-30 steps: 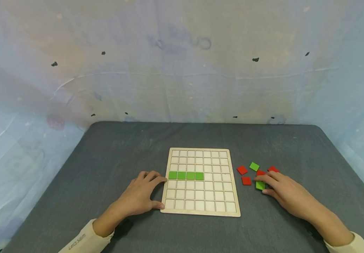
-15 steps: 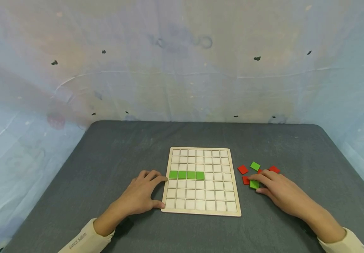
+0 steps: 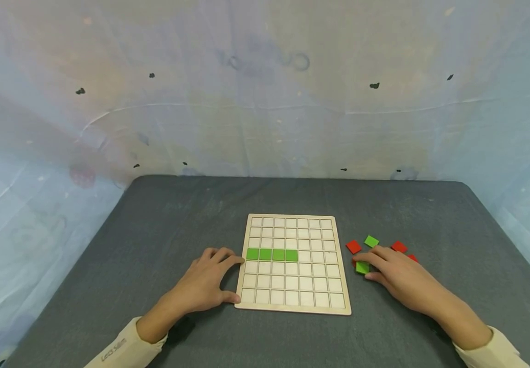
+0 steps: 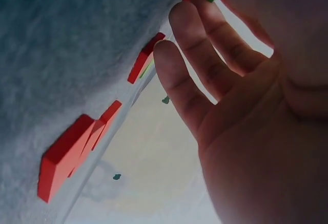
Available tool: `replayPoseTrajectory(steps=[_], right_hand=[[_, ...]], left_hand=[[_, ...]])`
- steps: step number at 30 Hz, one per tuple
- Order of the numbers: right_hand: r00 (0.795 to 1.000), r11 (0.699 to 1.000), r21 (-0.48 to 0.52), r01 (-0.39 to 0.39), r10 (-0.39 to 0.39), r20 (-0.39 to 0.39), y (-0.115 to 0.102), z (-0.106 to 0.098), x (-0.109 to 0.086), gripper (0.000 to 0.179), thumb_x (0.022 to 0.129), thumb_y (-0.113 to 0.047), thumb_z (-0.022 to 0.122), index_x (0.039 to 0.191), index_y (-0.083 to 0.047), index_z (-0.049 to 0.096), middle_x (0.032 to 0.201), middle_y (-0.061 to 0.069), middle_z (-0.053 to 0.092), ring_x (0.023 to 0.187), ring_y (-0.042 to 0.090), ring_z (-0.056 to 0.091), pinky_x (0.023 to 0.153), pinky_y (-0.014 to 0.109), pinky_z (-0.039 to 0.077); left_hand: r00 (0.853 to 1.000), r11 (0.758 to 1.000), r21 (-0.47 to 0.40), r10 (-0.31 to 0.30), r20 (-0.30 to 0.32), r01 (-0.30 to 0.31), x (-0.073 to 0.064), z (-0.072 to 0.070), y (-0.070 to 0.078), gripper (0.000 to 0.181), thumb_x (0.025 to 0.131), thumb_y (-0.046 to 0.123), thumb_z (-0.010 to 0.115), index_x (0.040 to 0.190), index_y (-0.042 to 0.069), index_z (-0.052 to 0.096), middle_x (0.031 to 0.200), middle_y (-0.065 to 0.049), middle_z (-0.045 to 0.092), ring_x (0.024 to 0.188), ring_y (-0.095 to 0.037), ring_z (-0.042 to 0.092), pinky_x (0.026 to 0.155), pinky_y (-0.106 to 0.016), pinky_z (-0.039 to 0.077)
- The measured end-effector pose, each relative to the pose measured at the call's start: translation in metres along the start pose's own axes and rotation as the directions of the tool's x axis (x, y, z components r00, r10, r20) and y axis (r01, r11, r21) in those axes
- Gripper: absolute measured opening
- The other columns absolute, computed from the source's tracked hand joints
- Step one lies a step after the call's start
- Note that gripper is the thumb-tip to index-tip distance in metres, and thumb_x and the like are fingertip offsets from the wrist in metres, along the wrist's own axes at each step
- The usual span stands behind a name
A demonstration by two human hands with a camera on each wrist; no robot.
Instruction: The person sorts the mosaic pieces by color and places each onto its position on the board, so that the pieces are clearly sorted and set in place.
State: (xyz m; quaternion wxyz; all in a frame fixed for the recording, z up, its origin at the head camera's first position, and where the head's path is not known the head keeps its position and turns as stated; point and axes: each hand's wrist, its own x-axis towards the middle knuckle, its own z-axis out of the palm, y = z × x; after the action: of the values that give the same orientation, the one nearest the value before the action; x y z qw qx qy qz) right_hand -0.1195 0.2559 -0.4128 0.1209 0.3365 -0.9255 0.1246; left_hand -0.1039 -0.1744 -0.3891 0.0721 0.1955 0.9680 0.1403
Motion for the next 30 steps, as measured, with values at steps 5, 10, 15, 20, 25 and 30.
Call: replayPoseTrajectory(steps=[5,10,15,20,25,30], right_hand=[[1.0,1.0,0.012,-0.016,0.016,0.017,-0.001,0.001,0.004,0.042,0.086,-0.022,0.078,0.125,-0.029,0.065,0.118,-0.012,0.063,0.104,0.012,0.064,0.081,0.035,0.055],[0.999,1.0,0.011,-0.006,0.006,0.033,-0.004,0.004,0.009,0.042,0.086,-0.024,0.078,0.125,-0.027,0.065,0.115,-0.012,0.063,0.101,0.009,0.064,0.081,0.033,0.055],[0.999,1.0,0.006,0.014,-0.014,0.039,-0.007,0.006,0.015,0.043,0.086,-0.026,0.078,0.127,-0.027,0.065,0.113,-0.013,0.062,0.092,0.005,0.061,0.08,0.033,0.053],[0.999,0.999,0.008,0.034,-0.034,0.033,-0.009,0.008,0.02,0.042,0.086,-0.026,0.078,0.127,-0.027,0.065,0.107,-0.015,0.061,0.086,0.0,0.055,0.077,0.029,0.05],[0.997,0.997,0.009,0.074,-0.074,0.002,-0.012,0.011,0.026,0.039,0.086,-0.024,0.078,0.123,-0.024,0.066,0.102,-0.012,0.06,0.082,0.0,0.05,0.073,0.027,0.047],[0.995,0.994,0.017,0.104,-0.104,-0.005,-0.017,0.013,0.033,0.039,0.085,-0.024,0.079,0.122,-0.023,0.066,0.104,-0.011,0.06,0.087,0.002,0.053,0.076,0.028,0.049]], left_hand=[[1.0,1.0,0.006,0.006,-0.005,-0.006,0.0,0.001,-0.001,0.073,0.072,0.046,0.087,0.136,0.026,0.059,0.132,0.0,0.054,0.123,-0.034,0.048,0.091,-0.063,0.045],[1.0,1.0,0.005,0.006,-0.009,-0.006,0.0,0.001,-0.001,0.072,0.072,0.044,0.088,0.135,0.024,0.06,0.132,-0.001,0.054,0.125,-0.035,0.048,0.091,-0.064,0.045],[1.0,1.0,0.004,-0.006,-0.003,0.006,0.0,0.001,0.0,0.072,0.072,0.044,0.088,0.136,0.025,0.059,0.133,-0.001,0.054,0.127,-0.036,0.047,0.093,-0.064,0.044],[1.0,1.0,0.006,-0.006,-0.006,0.006,0.001,0.001,0.0,0.072,0.072,0.044,0.088,0.136,0.025,0.06,0.133,-0.001,0.055,0.127,-0.036,0.047,0.092,-0.064,0.044],[1.0,1.0,0.008,-0.009,-0.004,0.009,0.001,0.001,0.0,0.073,0.072,0.043,0.088,0.136,0.024,0.06,0.133,-0.001,0.054,0.127,-0.036,0.047,0.093,-0.064,0.044],[1.0,1.0,0.005,-0.009,-0.001,0.009,0.001,0.001,0.0,0.073,0.072,0.045,0.087,0.136,0.025,0.059,0.134,0.0,0.054,0.129,-0.036,0.046,0.094,-0.064,0.044]])
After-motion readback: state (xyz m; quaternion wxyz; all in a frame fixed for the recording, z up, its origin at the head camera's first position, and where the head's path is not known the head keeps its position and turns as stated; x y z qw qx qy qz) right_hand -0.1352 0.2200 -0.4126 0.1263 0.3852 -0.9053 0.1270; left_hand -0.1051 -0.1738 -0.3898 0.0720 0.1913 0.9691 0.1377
